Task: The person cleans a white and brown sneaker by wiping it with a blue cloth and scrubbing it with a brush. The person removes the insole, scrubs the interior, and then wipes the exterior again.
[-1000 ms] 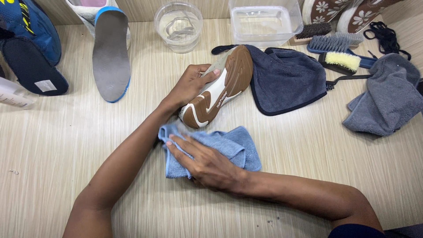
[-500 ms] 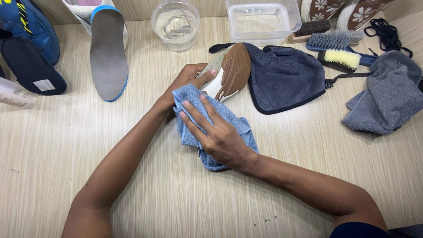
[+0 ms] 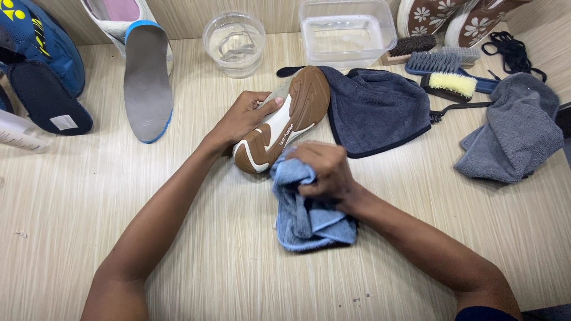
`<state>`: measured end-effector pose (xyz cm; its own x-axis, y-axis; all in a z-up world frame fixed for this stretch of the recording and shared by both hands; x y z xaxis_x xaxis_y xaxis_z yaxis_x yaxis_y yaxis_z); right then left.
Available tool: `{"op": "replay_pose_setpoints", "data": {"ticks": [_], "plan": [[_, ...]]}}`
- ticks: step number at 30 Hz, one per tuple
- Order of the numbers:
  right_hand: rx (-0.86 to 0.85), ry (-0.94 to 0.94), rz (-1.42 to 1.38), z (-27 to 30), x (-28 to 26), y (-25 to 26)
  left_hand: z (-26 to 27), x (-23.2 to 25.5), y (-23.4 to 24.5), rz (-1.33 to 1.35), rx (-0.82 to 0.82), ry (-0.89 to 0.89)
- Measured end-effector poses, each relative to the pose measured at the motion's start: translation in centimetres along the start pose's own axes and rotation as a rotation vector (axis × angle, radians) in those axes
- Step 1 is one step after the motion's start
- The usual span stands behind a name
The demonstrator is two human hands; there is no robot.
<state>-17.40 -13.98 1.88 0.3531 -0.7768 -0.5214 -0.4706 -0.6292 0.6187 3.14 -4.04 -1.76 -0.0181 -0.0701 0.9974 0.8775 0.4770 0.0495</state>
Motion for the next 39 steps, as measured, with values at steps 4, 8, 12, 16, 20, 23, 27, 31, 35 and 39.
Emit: {"op": "replay_pose_setpoints", "data": {"ticks": [4, 8, 12, 16, 20, 23, 27, 31, 35, 39], "plan": [[0.357, -0.042, 0.117, -6.7, -0.6, 5.9, 0.6, 2.2, -0.7, 0.018, 0.042, 0.046], [0.203, -0.309, 0.187, -7.6, 2.9, 4.3, 1.2, 3.9, -1.5, -0.015, 0.058, 0.074], [-0.018, -0.402, 0.268, -7.7, 1.2, 3.4, 0.3, 1.8, -0.8, -0.044, 0.069, -0.02], [-0.018, -0.278, 0.533, -5.7, 0.8, 2.5, 0.9, 3.2, -1.4, -0.014, 0.094, -0.005], [-0.086, -0.188, 0.504, -2.6, 1.0, 0.4, 0.4, 1.7, -0.8, -0.022, 0.105, -0.017], [-0.052, -0.13, 0.331, -1.6, 1.2, -0.3, -0.1, 0.8, 0.4, -0.059, 0.083, -0.002], [0.335, -0.045, 0.351, -3.7, 3.4, 5.2, 3.2, 8.8, 2.3, -0.497, 0.044, -0.195], [0.425, -0.093, 0.458, -2.6, 9.3, 10.2, 9.4, 18.1, 0.7, -0.988, 0.008, -0.132], [0.513, -0.257, 0.473, -2.2, 13.4, 11.8, 10.8, 10.8, -1.9, -1.674, -0.231, -0.04], [0.501, -0.319, 0.519, -3.1, 12.6, 11.2, 10.7, 3.0, -2.4, -1.791, -0.132, -0.345]]}}
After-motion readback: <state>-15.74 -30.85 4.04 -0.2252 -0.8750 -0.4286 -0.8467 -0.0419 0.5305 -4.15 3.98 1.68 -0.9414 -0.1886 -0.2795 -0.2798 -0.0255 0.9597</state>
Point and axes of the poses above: each hand's wrist, its own z-axis away from the middle knuckle, its own y-axis out of the back of the hand, x = y × z, the point moved 3 cm from there along -z, towards the middle knuckle, and after that the axes turned 2 degrees about x, right-handed, at the moved point
